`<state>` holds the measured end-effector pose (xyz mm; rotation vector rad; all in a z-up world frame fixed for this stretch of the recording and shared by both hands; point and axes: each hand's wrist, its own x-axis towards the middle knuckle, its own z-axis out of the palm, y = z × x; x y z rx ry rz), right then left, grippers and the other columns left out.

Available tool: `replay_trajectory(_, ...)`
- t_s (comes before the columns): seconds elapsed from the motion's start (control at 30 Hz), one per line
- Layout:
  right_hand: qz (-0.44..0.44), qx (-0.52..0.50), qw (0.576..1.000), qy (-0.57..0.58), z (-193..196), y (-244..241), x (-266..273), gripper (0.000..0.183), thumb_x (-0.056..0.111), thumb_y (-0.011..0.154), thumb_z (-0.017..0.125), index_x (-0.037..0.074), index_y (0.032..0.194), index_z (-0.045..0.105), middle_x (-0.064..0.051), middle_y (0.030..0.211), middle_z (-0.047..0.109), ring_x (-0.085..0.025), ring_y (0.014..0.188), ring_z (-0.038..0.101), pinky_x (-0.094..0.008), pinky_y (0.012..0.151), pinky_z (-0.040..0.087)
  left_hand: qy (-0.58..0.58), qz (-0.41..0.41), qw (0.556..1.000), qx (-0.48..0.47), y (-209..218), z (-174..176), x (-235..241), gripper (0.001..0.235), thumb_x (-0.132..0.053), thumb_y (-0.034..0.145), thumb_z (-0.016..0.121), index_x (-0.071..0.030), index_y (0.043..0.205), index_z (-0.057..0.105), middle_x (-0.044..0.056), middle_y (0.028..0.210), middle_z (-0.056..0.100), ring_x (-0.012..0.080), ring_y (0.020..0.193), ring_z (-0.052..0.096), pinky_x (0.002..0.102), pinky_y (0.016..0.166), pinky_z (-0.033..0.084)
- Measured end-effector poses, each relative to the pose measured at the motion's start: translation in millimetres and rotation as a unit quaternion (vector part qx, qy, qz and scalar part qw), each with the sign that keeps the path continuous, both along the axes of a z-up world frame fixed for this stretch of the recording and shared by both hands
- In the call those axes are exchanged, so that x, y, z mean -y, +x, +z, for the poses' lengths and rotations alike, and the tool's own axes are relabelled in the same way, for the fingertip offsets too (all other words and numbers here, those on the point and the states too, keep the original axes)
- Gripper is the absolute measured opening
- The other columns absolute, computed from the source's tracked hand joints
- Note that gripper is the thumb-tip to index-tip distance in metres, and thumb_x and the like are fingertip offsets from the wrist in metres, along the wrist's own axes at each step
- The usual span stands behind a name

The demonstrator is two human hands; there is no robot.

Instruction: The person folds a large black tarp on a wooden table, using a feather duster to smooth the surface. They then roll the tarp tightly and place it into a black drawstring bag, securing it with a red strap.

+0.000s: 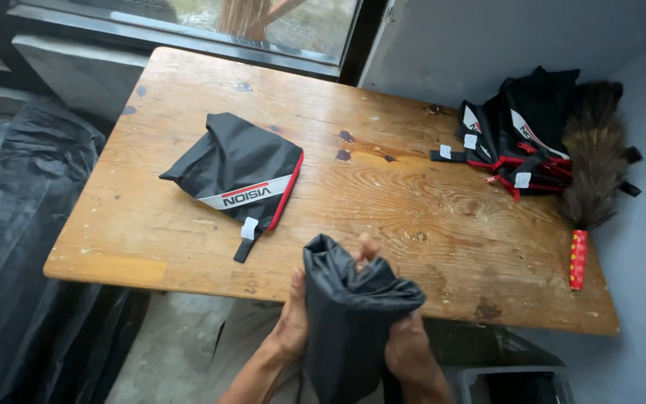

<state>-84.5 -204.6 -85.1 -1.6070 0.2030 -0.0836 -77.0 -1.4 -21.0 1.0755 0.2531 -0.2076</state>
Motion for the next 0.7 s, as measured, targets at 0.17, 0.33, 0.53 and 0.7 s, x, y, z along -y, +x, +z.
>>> replay_trajectory(0.17,0.163,0.114,0.975,-0.099,77,7,-21,0.064,0.041,0.097,0.018,-0.002,0.135,0.046,-0.017,0.141,0.05,-0.024,0.135,0.041,-0.035,0.113,0.029,0.268,0.082,0.915,0.292,23,49,-9,0.04,-0.041,0.1,0.026,-0.015,0.123,0.044,0.013,0.142,0.037,0.0236,0.137,0.035,0.042,0.113,0.02)
replay_trajectory(0.33,-0.021,-0.115,0.977,0.18,118,33,-54,0.069,0.049,0.087,0.028,0.006,0.14,0.042,-0.016,0.143,0.046,-0.032,0.132,0.043,-0.047,0.107,0.04,0.619,0.15,0.712,0.295,63,37,-34,0.048,-0.049,0.093,0.042,-0.013,0.125,0.042,0.014,0.146,0.03,0.0322,0.141,0.023,0.056,0.103,0.024)
replay_trajectory(0.53,-0.015,-0.216,0.928,0.305,134,47,-62,0.073,0.05,0.083,0.034,0.004,0.136,0.049,-0.017,0.135,0.055,-0.032,0.121,0.052,-0.049,0.101,0.042,0.769,0.091,0.612,0.159,103,-5,-83,0.065,-0.044,0.07,0.068,-0.016,0.126,0.05,0.007,0.148,0.032,0.0383,0.137,0.021,0.083,0.092,0.012)
replay_trajectory(0.7,-0.002,-0.231,0.907,0.353,126,49,-72,0.073,0.05,0.083,0.033,0.006,0.139,0.047,-0.017,0.138,0.052,-0.03,0.125,0.05,-0.048,0.105,0.039,0.656,0.1,0.713,0.227,87,7,-77,0.045,-0.017,0.08,0.057,-0.016,0.125,0.06,-0.001,0.132,0.058,0.024,0.131,0.042,0.079,0.093,0.015)
